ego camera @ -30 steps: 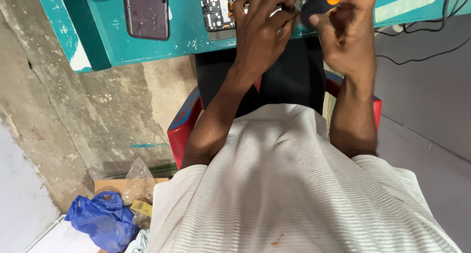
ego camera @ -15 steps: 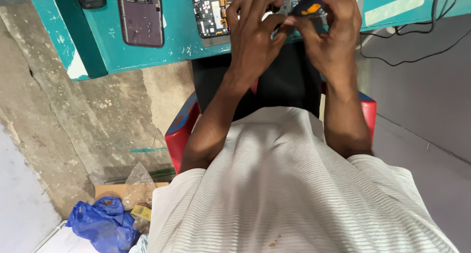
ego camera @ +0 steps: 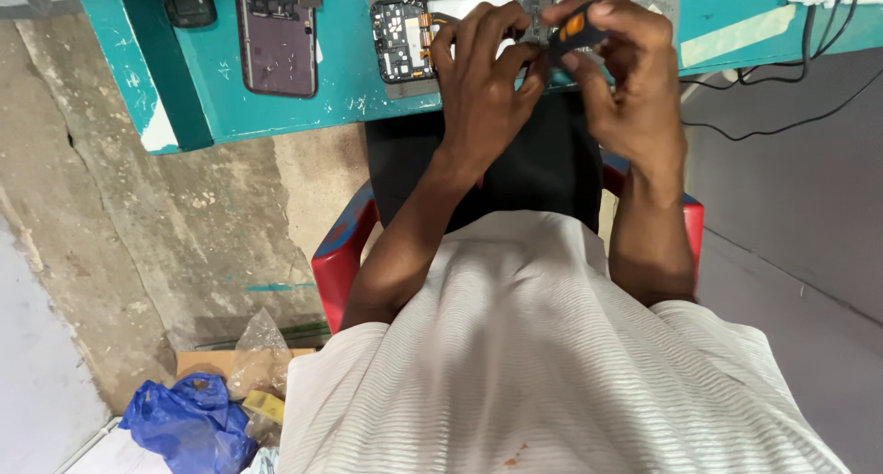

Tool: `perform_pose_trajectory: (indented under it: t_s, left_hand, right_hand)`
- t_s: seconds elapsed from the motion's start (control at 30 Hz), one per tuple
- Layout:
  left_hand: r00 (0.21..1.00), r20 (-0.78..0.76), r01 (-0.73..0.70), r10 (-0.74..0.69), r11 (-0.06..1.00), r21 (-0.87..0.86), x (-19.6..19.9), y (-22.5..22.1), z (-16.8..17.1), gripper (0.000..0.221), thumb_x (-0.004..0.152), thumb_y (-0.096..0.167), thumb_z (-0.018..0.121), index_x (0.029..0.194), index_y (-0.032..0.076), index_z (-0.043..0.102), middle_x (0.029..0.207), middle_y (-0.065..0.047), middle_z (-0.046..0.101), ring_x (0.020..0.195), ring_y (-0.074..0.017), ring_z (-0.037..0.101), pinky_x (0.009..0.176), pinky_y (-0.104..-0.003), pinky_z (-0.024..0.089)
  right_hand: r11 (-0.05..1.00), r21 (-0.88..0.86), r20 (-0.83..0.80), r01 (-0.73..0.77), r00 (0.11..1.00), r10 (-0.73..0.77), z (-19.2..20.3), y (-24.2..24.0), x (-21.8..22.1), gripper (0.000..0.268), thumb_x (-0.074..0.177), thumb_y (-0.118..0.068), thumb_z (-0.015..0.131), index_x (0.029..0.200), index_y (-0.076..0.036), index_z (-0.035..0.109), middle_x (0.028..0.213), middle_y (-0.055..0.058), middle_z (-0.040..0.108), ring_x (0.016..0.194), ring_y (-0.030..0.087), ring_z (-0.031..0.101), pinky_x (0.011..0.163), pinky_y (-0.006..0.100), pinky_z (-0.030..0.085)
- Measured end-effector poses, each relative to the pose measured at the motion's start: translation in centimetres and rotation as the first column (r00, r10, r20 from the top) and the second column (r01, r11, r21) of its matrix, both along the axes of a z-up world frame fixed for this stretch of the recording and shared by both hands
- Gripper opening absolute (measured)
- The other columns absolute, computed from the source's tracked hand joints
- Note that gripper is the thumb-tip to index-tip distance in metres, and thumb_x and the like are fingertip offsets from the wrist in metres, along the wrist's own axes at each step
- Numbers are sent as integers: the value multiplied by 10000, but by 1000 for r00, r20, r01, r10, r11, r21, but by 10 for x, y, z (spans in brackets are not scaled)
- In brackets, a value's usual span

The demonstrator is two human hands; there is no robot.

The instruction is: The person is repairing a smartphone by using a screwdriver to remove screws and a metal prying tool to separate the phone's casing. They carefully lift the screen assembly to expose the internal components, including the battery and circuit board, and continue to adjust the internal parts.

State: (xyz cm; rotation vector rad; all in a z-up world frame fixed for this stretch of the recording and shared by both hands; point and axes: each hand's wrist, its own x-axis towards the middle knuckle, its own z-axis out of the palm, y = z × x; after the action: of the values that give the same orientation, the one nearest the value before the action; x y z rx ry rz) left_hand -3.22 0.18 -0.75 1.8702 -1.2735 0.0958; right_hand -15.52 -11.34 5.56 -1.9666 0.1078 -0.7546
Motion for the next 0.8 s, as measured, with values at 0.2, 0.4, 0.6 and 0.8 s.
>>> perform_pose_trajectory:
  t_s: [0.2,0.4,0.6,0.8]
  left_hand:
    - [1000,22,-22,22,1000,-15,-2,0,-5,240,827,136,884,997,90,720,1286,5,568,1325,-210,498,1132,-487,296]
    - [998,51,-25,25,1000,5,-4,3,-7,291,770,158,863,1008,63,726,1290,-24,560,1322,-241,483,1110,-514,295]
    - [992,94,-80,83,996,-35,-8,-3,-12,145,866,119,824,929,95,696,1235,9,575,1284,-213,514,1093,-496,296]
    - [992,99,-74,82,994,-77,-6,-11,-5,154,873,137,817,914,120,669,1232,17,576,1275,-199,525,1093,-510,303]
  right_hand:
    - [987,-84,5,139,990,-139,-7,4,6,736,1026,236,734,1486,-191,348,1344,173,562,1134,263,668,897,311,618]
    - [983,-179,29,45,999,-40,0,-4,6,781,933,184,784,1445,-183,322,1292,202,570,1139,329,657,940,397,605]
    - [964,70,157,257,951,-266,-47,-15,-19,834,1048,201,750,1551,-280,291,1300,170,623,1144,270,708,888,334,671]
    - [890,291,370,351,817,-443,-98,-63,-57,1035,1016,127,789,1629,-403,145,1323,147,671,1110,246,685,871,418,633]
